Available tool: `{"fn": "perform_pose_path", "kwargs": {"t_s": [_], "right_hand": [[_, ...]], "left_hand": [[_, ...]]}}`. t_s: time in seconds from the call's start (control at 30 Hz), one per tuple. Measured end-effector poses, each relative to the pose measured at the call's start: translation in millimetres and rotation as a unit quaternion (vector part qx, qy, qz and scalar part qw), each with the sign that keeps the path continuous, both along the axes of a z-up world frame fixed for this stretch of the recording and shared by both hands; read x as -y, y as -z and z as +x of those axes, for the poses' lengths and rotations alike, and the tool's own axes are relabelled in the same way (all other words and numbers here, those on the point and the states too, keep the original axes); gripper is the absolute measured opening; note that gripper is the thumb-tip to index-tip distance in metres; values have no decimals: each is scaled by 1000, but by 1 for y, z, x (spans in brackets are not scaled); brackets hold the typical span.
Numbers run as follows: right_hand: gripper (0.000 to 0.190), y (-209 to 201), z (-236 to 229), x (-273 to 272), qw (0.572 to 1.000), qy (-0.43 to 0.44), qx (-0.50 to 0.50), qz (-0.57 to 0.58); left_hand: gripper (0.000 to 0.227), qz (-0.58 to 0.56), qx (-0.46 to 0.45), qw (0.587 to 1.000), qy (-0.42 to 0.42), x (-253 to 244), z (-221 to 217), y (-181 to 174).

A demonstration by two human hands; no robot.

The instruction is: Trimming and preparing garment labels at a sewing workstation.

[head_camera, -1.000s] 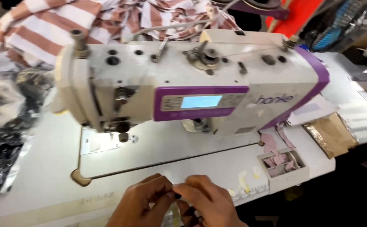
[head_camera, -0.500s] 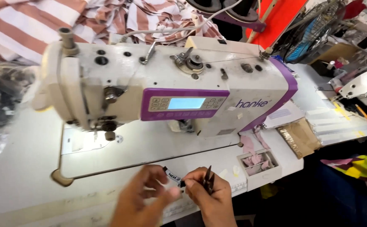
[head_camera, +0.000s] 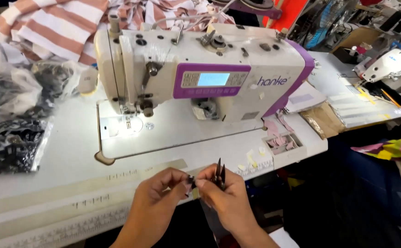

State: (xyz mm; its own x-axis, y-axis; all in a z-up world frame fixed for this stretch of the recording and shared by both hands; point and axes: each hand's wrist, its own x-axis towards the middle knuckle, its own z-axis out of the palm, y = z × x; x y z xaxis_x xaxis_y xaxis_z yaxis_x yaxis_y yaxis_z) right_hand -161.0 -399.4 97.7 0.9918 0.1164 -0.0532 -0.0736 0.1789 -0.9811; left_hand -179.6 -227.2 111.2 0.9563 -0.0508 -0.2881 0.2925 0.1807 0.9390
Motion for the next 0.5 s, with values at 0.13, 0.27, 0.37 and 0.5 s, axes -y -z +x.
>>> {"fn": "perform_pose_path", "kwargs": {"t_s": [0.13, 0.27, 0.37, 0.5], "right_hand": [[10, -12, 11, -21, 996, 14, 18, -82], [22, 6, 44, -65, 982, 14, 77, -171], [15, 14, 78, -106, 984, 0, 104, -144], [17, 50, 120, -139, 974, 9, 97, -206]], "left_hand": [[16, -45, 46, 998, -23, -18, 14, 8], [9, -114, -44, 988, -95, -52, 46, 24], [13, -117, 64, 983, -130, -76, 73, 46], [13, -101, 120, 975, -160, -112, 104, 66]]}}
